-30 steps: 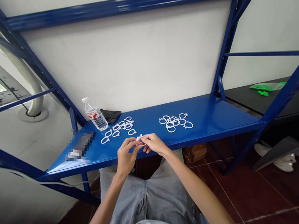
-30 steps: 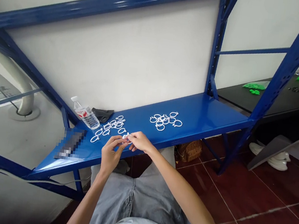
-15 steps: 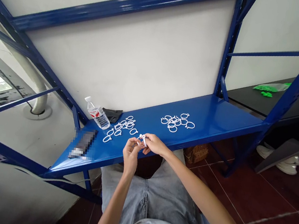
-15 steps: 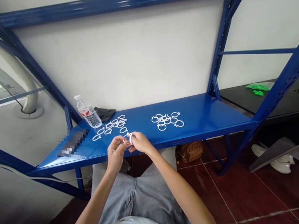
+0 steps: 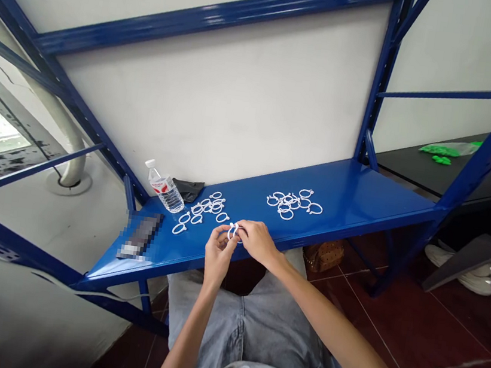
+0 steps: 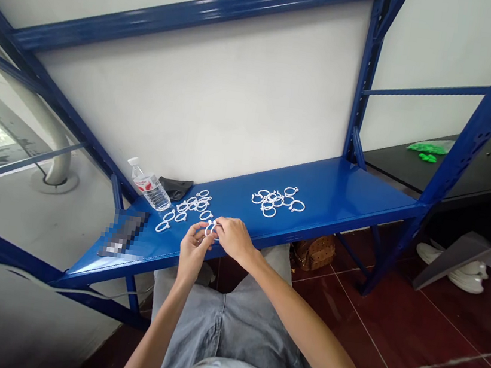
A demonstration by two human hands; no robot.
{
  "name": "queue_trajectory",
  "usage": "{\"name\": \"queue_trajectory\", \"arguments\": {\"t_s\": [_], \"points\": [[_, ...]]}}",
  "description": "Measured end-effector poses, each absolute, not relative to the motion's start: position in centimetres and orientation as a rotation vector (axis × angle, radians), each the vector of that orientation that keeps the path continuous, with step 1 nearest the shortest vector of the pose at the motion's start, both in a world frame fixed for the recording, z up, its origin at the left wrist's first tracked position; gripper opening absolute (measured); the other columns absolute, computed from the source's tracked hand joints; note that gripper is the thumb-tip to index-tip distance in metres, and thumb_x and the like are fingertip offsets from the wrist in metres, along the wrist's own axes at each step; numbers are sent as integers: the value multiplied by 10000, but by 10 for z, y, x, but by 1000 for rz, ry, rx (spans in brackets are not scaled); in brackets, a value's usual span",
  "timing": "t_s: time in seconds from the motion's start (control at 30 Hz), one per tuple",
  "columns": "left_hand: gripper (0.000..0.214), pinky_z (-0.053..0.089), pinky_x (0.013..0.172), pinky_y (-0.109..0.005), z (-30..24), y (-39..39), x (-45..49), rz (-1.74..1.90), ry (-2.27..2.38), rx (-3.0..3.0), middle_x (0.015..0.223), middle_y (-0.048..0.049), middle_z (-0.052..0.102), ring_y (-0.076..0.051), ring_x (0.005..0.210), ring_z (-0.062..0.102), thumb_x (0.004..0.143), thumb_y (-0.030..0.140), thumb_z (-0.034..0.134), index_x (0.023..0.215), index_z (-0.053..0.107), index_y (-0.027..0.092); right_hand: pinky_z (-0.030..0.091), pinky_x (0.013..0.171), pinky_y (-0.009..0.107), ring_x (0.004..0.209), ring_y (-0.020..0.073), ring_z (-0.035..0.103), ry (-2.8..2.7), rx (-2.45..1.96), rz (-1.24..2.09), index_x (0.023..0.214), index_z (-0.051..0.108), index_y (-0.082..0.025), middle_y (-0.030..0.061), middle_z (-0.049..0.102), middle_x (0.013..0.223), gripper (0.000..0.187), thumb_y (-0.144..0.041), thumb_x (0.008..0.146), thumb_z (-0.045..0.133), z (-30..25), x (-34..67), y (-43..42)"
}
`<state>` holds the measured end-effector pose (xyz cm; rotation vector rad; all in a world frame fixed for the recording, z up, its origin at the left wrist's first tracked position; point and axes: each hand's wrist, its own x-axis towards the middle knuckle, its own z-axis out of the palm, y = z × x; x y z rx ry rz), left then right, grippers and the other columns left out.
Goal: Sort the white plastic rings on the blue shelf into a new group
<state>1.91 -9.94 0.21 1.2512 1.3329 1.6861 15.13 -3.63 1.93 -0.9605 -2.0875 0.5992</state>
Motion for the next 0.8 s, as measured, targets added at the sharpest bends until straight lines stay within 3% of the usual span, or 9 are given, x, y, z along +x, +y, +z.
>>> {"name": "queue_trajectory", "arguments": {"t_s": [0.13,0.3,0.5,0.7,0.8], "points": [[490,325,488,-171,3,-100,20,1699,1154,1141,688,42,658,-64,494,475,831,468,839,1133,555,207,382,715,260,886,188,692,-2276,-970,419,978,717,-183,67,769,976,212,-180,1074,527,22,152,-41],[521,223,457,-168,3,-104,25,1653,955,1079,649,66,624,-39,431,317,861,452,815,1215,498,238,369,710,267,945,220,725,-2401,-1089,326,1013,712,-212,77,790,1046,295,-322,1124,462,30,159,-42],[523,222,461,-169,2,-104,30,1648,892,1015,636,75,575,-46,451,309,852,446,824,1213,503,244,376,707,264,896,243,752,-2439,-1137,321,1025,720,-213,93,808,983,276,-307,1103,474,32,165,-33],[523,296,485,-185,3,-104,35,1743,845,1064,646,79,511,-74,514,409,832,459,846,1178,501,271,449,764,247,778,191,732,-2171,-888,715,786,720,-176,58,767,764,490,-267,1122,375,31,163,-26],[498,307,472,-198,6,-97,33,1716,908,1100,668,80,528,-61,474,352,873,493,800,1204,496,277,469,693,232,658,163,684,-2013,-884,897,745,718,-173,28,707,643,459,-313,1090,451,31,166,-23]]}}
